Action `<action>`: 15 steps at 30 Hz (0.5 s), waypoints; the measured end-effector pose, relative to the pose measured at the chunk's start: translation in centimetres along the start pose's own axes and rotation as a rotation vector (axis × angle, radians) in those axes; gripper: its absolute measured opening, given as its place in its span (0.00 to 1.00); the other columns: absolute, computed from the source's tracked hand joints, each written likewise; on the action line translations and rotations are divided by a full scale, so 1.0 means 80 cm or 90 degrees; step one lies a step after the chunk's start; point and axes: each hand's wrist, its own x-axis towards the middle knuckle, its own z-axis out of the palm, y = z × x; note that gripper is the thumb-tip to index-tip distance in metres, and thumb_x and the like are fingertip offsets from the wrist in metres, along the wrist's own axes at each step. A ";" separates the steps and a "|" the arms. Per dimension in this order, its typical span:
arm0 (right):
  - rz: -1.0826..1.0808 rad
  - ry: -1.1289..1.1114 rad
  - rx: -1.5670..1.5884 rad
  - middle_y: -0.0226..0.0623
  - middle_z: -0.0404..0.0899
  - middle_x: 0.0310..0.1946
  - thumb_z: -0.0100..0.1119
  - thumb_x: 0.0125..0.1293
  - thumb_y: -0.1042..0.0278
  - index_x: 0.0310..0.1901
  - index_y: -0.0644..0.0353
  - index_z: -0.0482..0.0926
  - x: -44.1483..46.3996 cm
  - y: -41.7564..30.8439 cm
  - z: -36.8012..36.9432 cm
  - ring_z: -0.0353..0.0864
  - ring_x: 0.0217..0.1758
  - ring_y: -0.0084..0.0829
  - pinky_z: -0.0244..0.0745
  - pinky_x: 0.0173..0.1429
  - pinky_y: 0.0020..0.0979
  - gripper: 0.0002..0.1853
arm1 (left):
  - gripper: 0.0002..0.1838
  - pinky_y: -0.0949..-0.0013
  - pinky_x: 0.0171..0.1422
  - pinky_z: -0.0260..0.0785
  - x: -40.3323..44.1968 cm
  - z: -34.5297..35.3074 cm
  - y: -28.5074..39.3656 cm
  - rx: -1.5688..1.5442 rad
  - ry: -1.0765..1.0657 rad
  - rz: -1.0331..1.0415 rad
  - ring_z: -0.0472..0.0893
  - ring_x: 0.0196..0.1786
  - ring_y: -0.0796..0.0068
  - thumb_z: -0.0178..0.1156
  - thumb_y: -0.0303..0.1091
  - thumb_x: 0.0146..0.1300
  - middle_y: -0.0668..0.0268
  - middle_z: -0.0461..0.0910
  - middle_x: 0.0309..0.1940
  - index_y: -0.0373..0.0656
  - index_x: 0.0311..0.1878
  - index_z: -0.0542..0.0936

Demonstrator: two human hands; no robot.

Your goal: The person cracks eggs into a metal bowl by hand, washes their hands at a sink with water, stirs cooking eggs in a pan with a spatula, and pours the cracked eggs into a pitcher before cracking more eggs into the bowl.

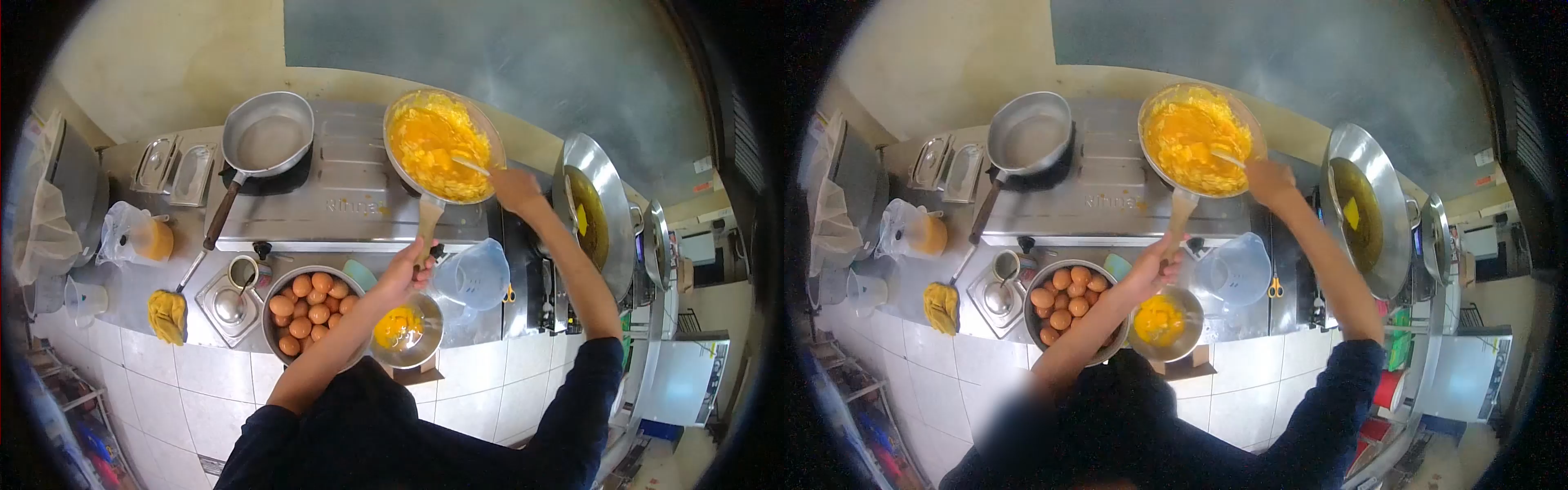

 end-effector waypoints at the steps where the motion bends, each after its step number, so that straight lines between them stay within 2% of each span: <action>1: 0.005 -0.004 0.001 0.49 0.84 0.37 0.44 0.75 0.55 0.48 0.56 0.78 -0.016 0.002 -0.019 0.84 0.41 0.54 0.77 0.45 0.54 0.16 | 0.26 0.79 0.26 0.52 -0.002 -0.001 0.002 -0.007 -0.017 -0.003 0.61 0.25 0.85 0.45 0.57 0.76 0.74 0.67 0.30 0.47 0.64 0.68; 4: -0.040 -0.105 -0.046 0.50 0.85 0.36 0.48 0.73 0.57 0.46 0.55 0.81 -0.055 -0.010 -0.082 0.85 0.44 0.52 0.79 0.47 0.51 0.15 | 0.26 0.79 0.26 0.52 -0.002 -0.002 0.005 -0.022 -0.018 -0.015 0.60 0.25 0.85 0.45 0.56 0.76 0.74 0.65 0.29 0.46 0.64 0.69; 8: -0.035 -0.120 -0.136 0.47 0.85 0.36 0.52 0.70 0.60 0.45 0.56 0.82 -0.066 -0.045 -0.053 0.87 0.41 0.46 0.81 0.44 0.46 0.12 | 0.25 0.79 0.26 0.52 -0.007 0.003 0.004 -0.016 -0.003 -0.003 0.59 0.24 0.86 0.45 0.55 0.77 0.75 0.64 0.28 0.45 0.63 0.71; 10: 0.056 -0.128 -0.208 0.44 0.86 0.35 0.56 0.66 0.64 0.44 0.58 0.82 -0.038 -0.050 -0.010 0.88 0.39 0.40 0.83 0.41 0.39 0.11 | 0.26 0.79 0.26 0.52 -0.009 0.005 0.004 -0.011 0.003 -0.006 0.59 0.24 0.86 0.45 0.55 0.77 0.75 0.64 0.28 0.45 0.63 0.71; 11: 0.053 -0.126 -0.208 0.44 0.86 0.35 0.56 0.66 0.64 0.44 0.58 0.82 -0.023 -0.047 0.008 0.88 0.39 0.40 0.83 0.41 0.39 0.11 | 0.26 0.78 0.26 0.51 -0.010 0.004 0.005 -0.006 0.008 -0.005 0.58 0.24 0.86 0.45 0.56 0.76 0.75 0.64 0.28 0.44 0.63 0.72; 13: 0.159 0.012 -0.201 0.41 0.87 0.36 0.57 0.65 0.66 0.45 0.58 0.82 0.011 -0.035 0.034 0.89 0.38 0.39 0.83 0.38 0.35 0.10 | 0.26 0.78 0.26 0.51 -0.012 0.003 0.008 0.004 0.001 -0.003 0.58 0.23 0.86 0.45 0.57 0.76 0.75 0.64 0.27 0.44 0.62 0.71; 15: 0.145 0.051 -0.213 0.39 0.87 0.36 0.57 0.65 0.66 0.45 0.58 0.81 0.041 -0.032 0.035 0.89 0.38 0.39 0.83 0.39 0.35 0.10 | 0.27 0.78 0.26 0.50 -0.012 0.000 0.010 0.011 -0.004 0.000 0.57 0.23 0.86 0.45 0.57 0.76 0.76 0.64 0.27 0.44 0.61 0.71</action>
